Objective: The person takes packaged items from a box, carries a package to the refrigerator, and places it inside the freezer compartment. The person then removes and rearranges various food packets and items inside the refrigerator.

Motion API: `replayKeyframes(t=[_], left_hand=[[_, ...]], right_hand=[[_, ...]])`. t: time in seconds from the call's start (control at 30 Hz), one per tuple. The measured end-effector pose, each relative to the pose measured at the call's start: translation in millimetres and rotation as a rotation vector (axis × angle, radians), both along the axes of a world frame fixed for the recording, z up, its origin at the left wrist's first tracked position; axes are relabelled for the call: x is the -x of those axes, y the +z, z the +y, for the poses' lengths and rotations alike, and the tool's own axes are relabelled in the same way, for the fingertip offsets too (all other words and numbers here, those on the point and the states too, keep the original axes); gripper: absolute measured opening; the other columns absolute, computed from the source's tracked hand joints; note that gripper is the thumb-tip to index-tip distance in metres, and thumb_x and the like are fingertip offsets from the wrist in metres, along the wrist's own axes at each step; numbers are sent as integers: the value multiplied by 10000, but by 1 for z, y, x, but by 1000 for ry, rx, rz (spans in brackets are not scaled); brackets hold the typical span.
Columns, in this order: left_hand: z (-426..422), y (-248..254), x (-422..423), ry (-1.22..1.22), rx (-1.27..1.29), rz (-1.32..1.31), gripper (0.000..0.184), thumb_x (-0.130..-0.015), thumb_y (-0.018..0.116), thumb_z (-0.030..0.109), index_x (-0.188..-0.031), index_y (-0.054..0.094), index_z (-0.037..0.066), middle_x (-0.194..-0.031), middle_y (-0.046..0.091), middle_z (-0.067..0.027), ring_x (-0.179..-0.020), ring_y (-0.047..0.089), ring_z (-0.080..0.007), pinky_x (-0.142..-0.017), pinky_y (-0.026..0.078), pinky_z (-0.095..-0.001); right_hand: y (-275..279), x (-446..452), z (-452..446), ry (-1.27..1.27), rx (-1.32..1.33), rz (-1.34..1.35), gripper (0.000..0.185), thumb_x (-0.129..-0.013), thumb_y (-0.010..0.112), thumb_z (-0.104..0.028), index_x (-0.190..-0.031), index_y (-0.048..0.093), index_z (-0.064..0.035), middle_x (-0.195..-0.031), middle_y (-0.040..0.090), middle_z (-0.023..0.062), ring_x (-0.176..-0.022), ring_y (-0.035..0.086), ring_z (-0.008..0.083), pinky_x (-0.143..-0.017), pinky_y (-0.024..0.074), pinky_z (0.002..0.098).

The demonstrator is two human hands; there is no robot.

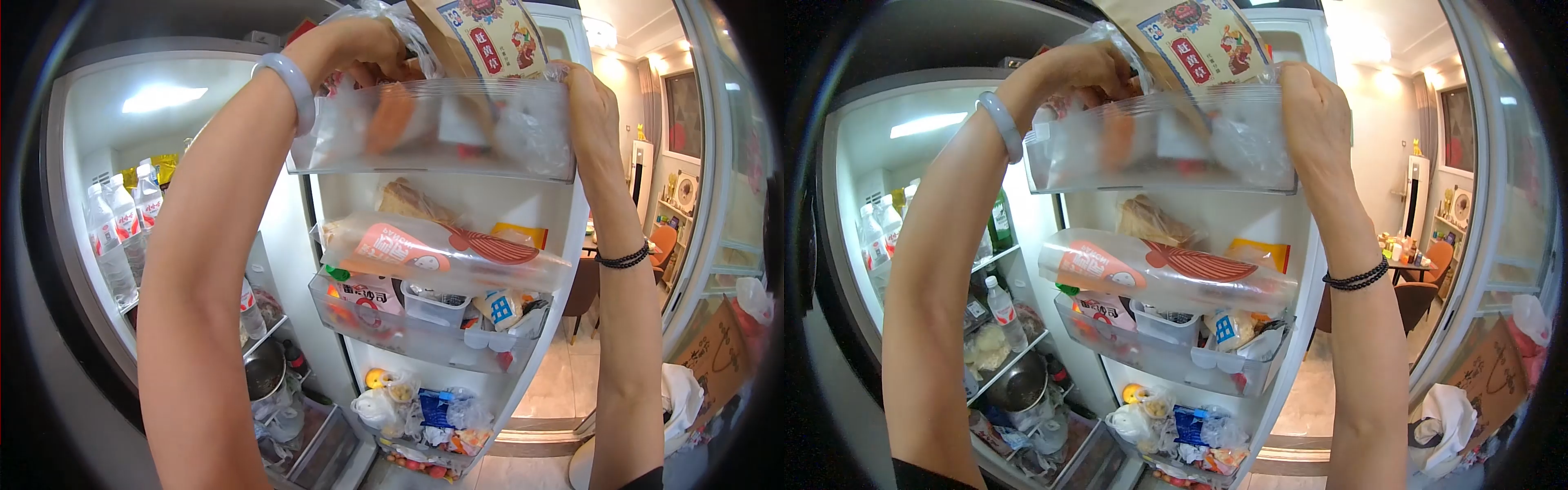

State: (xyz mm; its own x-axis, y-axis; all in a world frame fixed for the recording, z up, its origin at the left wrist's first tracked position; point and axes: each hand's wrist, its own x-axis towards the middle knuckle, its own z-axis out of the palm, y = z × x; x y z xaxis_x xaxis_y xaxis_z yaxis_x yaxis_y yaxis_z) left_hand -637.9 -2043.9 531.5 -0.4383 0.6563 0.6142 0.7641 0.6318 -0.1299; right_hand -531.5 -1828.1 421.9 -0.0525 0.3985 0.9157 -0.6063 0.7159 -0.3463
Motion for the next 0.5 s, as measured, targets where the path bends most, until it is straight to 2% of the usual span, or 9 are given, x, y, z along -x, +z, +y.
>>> replayKeyframes(t=[0.13,0.2,0.27,0.33,0.4,0.43,0.47,0.5], left_hand=[[-3,3,3,86,2,6,306,-656,746,115,-893,654,-57,-832,653,-139,-685,599,-201,-623,502,-327],[-8,-2,21,3,24,167,239,-675,724,87,-870,662,-37,-768,626,-102,-638,556,-175,-564,461,-311],[-10,-5,35,-55,-7,144,198,-693,701,77,-861,666,-22,-745,609,-89,-628,541,-165,-550,445,-300],[-11,-5,46,-115,-38,123,159,-710,679,66,-851,669,-6,-721,592,-76,-618,526,-155,-536,430,-289],[-4,-17,44,-274,-330,-114,126,-723,656,62,-826,664,-9,-693,573,-68,-597,492,-148,-528,410,-283],[-5,-21,42,-243,-202,126,124,-737,644,73,-789,649,-39,-702,585,-57,-605,494,-145,-548,422,-294],[-4,-23,47,-250,-197,120,124,-737,644,73,-789,649,-39,-702,585,-57,-605,494,-145,-548,422,-294],[-3,-26,56,-376,-315,120,175,-703,632,129,-759,646,-36,-727,609,-124,-626,537,-222,-570,436,-327]], right_hand=[[-1,-3,-2,16,-26,-1,433,-815,370,-286,-939,620,45,-743,586,109,-718,501,181,-688,398,299],[-2,4,2,-7,-26,36,408,-819,384,-260,-956,621,42,-782,605,116,-764,530,199,-725,410,305],[-1,4,3,-36,-33,79,384,-822,398,-234,-973,622,39,-821,623,123,-810,559,217,-762,423,312],[-7,-2,-1,-523,-292,455,321,-822,434,-162,-1009,620,21,-894,642,140,-919,580,253,-821,438,326],[-18,-23,-42,-419,-551,560,286,-845,407,-43,-1061,585,13,-980,607,95,-936,539,191,-850,414,307],[-16,-18,-56,-269,-709,486,291,-827,403,-22,-1047,590,7,-963,617,111,-918,556,202,-835,424,301],[-14,-12,-71,-115,-856,405,298,-809,398,-1,-1033,596,1,-947,627,126,-901,572,213,-821,434,294],[-8,-6,-90,-135,-876,223,298,-786,397,4,-1000,604,2,-925,629,151,-886,581,242,-810,443,307]])
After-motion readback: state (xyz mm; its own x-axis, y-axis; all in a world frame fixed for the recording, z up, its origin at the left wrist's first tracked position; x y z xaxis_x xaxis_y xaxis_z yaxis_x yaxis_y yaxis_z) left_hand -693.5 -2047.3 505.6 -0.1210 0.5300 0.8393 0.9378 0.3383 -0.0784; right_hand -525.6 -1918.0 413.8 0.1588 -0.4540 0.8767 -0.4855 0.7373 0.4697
